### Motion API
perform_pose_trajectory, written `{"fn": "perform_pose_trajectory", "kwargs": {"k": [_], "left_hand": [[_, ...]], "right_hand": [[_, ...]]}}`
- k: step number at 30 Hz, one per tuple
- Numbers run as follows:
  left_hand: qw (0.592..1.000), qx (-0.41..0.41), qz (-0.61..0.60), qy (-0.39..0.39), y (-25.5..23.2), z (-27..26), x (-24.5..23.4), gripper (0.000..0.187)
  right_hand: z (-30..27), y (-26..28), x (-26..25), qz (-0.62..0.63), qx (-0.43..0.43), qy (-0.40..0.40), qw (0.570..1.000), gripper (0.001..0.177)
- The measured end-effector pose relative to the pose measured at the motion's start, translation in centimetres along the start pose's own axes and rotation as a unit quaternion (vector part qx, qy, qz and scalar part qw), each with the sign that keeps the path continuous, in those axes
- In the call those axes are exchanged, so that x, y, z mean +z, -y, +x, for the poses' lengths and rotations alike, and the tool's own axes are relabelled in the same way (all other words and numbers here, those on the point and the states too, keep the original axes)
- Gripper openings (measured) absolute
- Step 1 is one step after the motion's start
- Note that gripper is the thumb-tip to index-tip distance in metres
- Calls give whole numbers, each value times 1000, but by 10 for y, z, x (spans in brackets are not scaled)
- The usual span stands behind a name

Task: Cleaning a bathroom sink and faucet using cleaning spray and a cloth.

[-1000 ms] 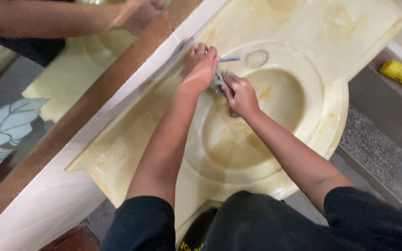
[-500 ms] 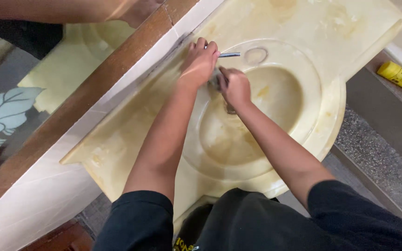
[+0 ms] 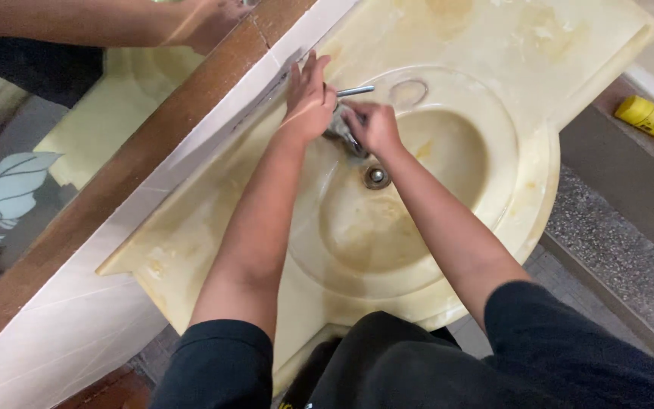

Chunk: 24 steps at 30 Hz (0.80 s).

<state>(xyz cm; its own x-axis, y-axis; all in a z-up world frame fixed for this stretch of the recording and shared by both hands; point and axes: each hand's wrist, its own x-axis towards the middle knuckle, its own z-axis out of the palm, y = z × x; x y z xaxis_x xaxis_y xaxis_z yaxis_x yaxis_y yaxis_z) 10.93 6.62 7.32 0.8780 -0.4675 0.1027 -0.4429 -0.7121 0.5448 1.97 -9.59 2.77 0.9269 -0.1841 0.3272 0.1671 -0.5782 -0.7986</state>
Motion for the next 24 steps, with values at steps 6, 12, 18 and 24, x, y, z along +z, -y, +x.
{"fn": "perform_pose_trajectory", "kwargs": {"k": [6, 12, 18, 24], "left_hand": [[998, -30, -26, 58, -12, -8, -28, 63], [998, -2, -70, 2, 15, -6, -5, 83], [997, -62, -21, 29, -4, -8, -14, 77], [992, -125, 27, 15, -40, -9, -28, 53]], "right_hand": [[38, 18, 13, 192, 107, -50, 974, 22], [6, 15, 7, 206, 17, -73, 976, 20], [-10, -7, -17, 186, -8, 70, 980, 23], [-73, -78, 11, 160, 155, 139, 965, 21]]}}
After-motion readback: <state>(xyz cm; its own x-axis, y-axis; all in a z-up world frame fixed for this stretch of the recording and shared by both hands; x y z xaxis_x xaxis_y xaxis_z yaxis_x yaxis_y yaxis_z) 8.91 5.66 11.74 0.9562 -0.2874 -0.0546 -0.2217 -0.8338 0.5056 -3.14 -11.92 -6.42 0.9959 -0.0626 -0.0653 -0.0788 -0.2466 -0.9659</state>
